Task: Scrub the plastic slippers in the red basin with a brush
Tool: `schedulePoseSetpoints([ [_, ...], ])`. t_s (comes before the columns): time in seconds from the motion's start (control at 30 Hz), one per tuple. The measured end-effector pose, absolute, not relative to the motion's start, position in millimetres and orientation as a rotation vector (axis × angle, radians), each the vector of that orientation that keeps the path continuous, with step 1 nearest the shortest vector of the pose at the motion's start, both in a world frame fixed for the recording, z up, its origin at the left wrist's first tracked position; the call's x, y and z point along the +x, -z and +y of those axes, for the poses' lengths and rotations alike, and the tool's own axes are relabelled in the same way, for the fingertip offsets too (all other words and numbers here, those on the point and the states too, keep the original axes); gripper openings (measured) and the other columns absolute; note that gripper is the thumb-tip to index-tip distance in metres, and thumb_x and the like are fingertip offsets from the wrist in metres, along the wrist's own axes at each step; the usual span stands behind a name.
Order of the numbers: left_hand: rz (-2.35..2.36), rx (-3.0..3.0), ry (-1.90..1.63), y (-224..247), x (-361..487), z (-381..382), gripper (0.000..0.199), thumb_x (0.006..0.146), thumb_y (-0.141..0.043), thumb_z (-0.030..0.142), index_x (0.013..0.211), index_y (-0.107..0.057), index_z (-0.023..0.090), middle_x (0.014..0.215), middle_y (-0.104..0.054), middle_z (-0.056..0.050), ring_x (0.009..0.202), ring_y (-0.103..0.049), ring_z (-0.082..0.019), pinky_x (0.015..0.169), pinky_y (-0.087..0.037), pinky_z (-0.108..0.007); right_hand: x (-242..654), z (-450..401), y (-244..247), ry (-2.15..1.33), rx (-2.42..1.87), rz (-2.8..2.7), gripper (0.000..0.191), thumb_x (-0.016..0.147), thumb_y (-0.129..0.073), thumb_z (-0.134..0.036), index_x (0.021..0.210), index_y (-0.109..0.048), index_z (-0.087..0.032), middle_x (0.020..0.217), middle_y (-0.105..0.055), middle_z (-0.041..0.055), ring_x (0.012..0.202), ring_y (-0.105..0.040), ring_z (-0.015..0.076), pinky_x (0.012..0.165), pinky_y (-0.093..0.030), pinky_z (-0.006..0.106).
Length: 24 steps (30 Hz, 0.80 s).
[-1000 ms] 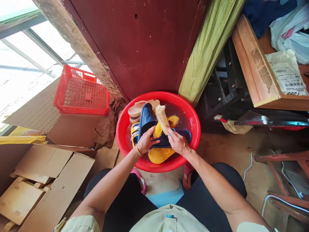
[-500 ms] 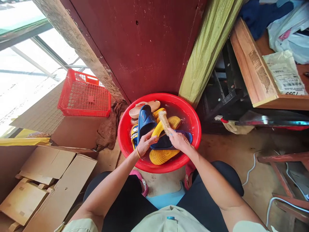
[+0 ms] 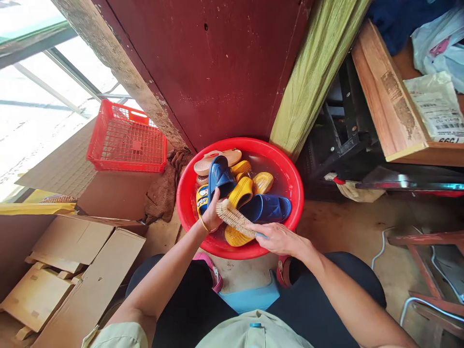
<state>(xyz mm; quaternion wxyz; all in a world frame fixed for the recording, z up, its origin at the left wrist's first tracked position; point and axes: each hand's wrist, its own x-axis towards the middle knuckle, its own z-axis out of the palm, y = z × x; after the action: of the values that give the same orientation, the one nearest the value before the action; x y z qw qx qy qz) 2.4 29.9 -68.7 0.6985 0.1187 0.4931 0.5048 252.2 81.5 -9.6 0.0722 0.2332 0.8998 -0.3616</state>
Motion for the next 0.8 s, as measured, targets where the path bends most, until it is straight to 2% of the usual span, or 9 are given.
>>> schedulePoseSetpoints([
  [0.1, 1.25, 0.292, -1.078, 70, 6, 35, 0.069, 0.076, -0.067, 0.067, 0.121, -0.062, 0.016, 0.103, -0.071, -0.012, 0.088, -0.069, -0.023, 0.074, -0.06, -0.036, 281, 96, -8, 1.281, 0.708, 2.495, 0.054, 0.092, -0.05, -0.029, 0.145, -0.051, -0.035, 0.106, -0.074, 0.0005, 0.071, -0.068, 0.0135, 0.067, -0.051, 0.023],
  [0.17, 1.405, 0.323, -1.067, 72, 10, 37, 0.07, 0.071, -0.078, 0.058, 0.124, -0.06, 0.018, 0.108, -0.07, -0.012, 0.084, -0.068, -0.022, 0.07, -0.06, -0.034, 293, 104, -14, 1.332, 0.771, 2.323, 0.052, 0.093, -0.049, -0.03, 0.145, -0.051, -0.035, 0.093, -0.074, -0.0003, 0.05, -0.059, 0.009, 0.052, -0.047, 0.02],
  [0.23, 1.489, 0.355, -1.064, 74, 15, 38, 0.069, 0.069, -0.082, 0.052, 0.124, -0.06, 0.019, 0.115, -0.068, -0.013, 0.082, -0.068, -0.021, 0.068, -0.06, -0.034, 295, 105, -14, 1.374, 0.819, 2.204, 0.052, 0.095, -0.046, -0.03, 0.146, -0.048, -0.032, 0.079, -0.07, -0.0018, 0.039, -0.052, 0.007, 0.043, -0.041, 0.019],
  [0.33, 1.478, 0.385, -1.152, 75, 21, 37, 0.056, 0.072, -0.079, 0.047, 0.119, -0.063, 0.02, 0.124, -0.064, -0.013, 0.092, -0.067, -0.023, 0.07, -0.061, -0.033, 279, 97, -6, 1.518, 0.84, 2.144, 0.049, 0.096, -0.042, -0.029, 0.145, -0.048, -0.028, 0.069, -0.063, -0.0039, 0.039, -0.056, 0.0083, 0.042, -0.041, 0.018],
  [0.43, 1.413, 0.39, -1.278, 74, 27, 33, 0.05, 0.072, -0.079, 0.042, 0.115, -0.064, 0.022, 0.123, -0.064, -0.01, 0.103, -0.064, -0.023, 0.074, -0.06, -0.031, 255, 83, 7, 1.727, 0.951, 2.131, 0.044, 0.097, -0.04, -0.031, 0.139, -0.051, -0.025, 0.072, -0.064, -0.003, 0.04, -0.058, 0.0086, 0.042, -0.042, 0.018],
  [0.63, 1.321, 0.335, -1.452, 70, 50, 22, 0.05, 0.073, -0.076, 0.05, 0.112, -0.06, 0.023, 0.11, -0.065, -0.005, 0.093, -0.063, -0.019, 0.075, -0.059, -0.031, 216, 68, 38, 1.95, 1.363, 2.225, 0.047, 0.097, -0.04, -0.036, 0.142, -0.045, -0.023, 0.077, -0.066, -0.0022, 0.039, -0.054, 0.0076, 0.042, -0.044, 0.019],
  [0.8, 1.342, 0.412, -1.424, 75, 70, 15, 0.051, 0.076, -0.073, 0.052, 0.114, -0.056, 0.023, 0.11, -0.063, -0.004, 0.089, -0.062, -0.017, 0.073, -0.058, -0.029, 192, 89, 48, 2.037, 1.406, 2.247, 0.047, 0.096, -0.04, -0.033, 0.139, -0.047, -0.016, 0.064, -0.059, -0.004, 0.04, -0.054, 0.0096, 0.04, -0.042, 0.018],
])
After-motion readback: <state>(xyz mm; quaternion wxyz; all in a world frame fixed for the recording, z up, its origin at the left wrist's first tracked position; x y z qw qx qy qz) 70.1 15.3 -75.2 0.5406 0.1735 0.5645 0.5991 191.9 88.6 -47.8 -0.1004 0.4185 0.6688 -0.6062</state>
